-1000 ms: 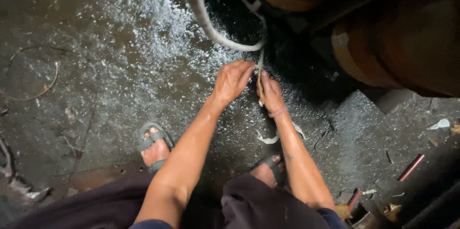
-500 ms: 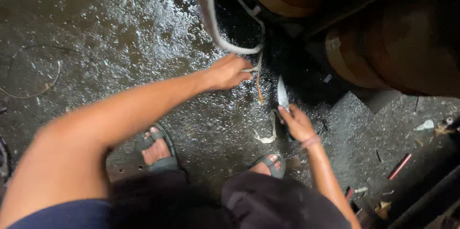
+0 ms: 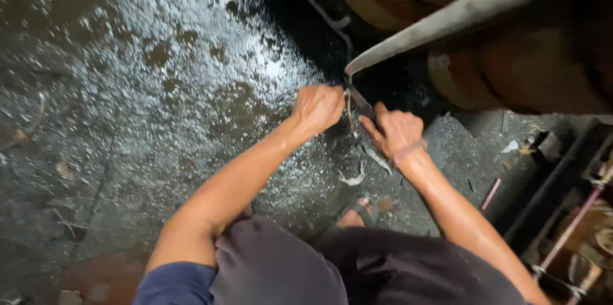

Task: The person uses a knife to strip the outer insulation from a white electrical cable, peeling away the sheath to expose the inner wires. The person holds the cable with one hand and carefully cuts and removes the insulation with the other.

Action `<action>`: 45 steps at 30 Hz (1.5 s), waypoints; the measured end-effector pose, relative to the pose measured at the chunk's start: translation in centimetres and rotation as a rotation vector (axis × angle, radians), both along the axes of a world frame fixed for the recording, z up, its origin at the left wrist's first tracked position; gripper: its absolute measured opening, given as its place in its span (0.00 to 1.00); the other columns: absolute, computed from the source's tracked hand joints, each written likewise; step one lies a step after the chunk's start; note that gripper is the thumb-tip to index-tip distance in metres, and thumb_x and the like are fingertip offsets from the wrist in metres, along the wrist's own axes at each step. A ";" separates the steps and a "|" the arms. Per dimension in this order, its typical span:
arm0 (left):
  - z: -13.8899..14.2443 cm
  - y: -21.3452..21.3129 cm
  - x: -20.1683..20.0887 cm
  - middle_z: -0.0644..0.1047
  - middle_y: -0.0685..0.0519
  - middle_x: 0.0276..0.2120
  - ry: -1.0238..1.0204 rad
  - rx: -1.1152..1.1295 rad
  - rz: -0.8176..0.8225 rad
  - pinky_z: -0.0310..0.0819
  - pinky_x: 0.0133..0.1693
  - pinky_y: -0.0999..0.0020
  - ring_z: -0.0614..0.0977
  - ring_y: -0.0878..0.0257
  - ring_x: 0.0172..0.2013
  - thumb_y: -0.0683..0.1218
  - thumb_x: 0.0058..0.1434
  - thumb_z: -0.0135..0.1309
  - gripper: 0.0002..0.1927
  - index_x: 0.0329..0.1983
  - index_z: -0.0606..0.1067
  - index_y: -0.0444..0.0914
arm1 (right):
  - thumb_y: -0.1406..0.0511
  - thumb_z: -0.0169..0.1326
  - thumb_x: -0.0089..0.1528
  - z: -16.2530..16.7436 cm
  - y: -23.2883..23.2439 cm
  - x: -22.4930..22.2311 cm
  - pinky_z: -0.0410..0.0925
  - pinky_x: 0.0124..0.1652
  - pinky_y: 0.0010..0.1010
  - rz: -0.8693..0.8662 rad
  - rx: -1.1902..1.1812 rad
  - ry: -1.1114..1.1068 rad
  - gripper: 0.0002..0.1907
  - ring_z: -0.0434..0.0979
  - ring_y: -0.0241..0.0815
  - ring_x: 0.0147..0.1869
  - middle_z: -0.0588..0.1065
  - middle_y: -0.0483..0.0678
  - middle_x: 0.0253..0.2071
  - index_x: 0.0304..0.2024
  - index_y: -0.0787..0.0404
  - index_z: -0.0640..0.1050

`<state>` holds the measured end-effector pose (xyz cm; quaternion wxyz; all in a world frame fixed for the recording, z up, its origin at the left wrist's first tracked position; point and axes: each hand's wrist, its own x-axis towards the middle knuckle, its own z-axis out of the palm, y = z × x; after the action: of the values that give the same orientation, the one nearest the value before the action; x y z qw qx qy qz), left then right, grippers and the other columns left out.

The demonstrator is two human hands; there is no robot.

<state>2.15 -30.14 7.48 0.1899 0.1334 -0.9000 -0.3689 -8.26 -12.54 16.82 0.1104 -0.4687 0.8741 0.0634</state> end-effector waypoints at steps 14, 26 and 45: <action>-3.3 -2.3 2.9 0.78 0.37 0.22 0.017 0.077 0.051 0.76 0.28 0.46 0.82 0.41 0.25 0.40 0.56 0.51 0.08 0.23 0.77 0.35 | 0.58 0.49 0.67 -3.6 -8.6 3.4 0.75 0.37 0.40 0.245 0.632 0.135 0.15 0.85 0.51 0.40 0.81 0.56 0.39 0.40 0.63 0.78; -2.3 -2.7 5.6 0.78 0.37 0.23 -0.013 0.136 0.080 0.78 0.31 0.47 0.83 0.40 0.26 0.42 0.57 0.52 0.08 0.25 0.78 0.34 | 0.53 0.49 0.68 -4.6 -9.0 3.8 0.75 0.36 0.42 0.275 0.534 0.093 0.18 0.84 0.52 0.40 0.81 0.56 0.39 0.37 0.60 0.79; 0.0 0.0 2.3 0.79 0.43 0.36 -0.177 -0.241 -0.253 0.74 0.46 0.50 0.81 0.46 0.43 0.41 0.62 0.51 0.05 0.37 0.76 0.35 | 0.53 0.51 0.70 -10.2 1.9 -2.9 0.67 0.48 0.53 0.340 -0.045 0.110 0.17 0.77 0.56 0.33 0.74 0.54 0.32 0.37 0.59 0.71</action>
<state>4.48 -30.11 7.47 0.0766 0.0273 -0.9605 -0.2662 -11.14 -10.64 6.58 0.0395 -0.6080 0.7881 0.0873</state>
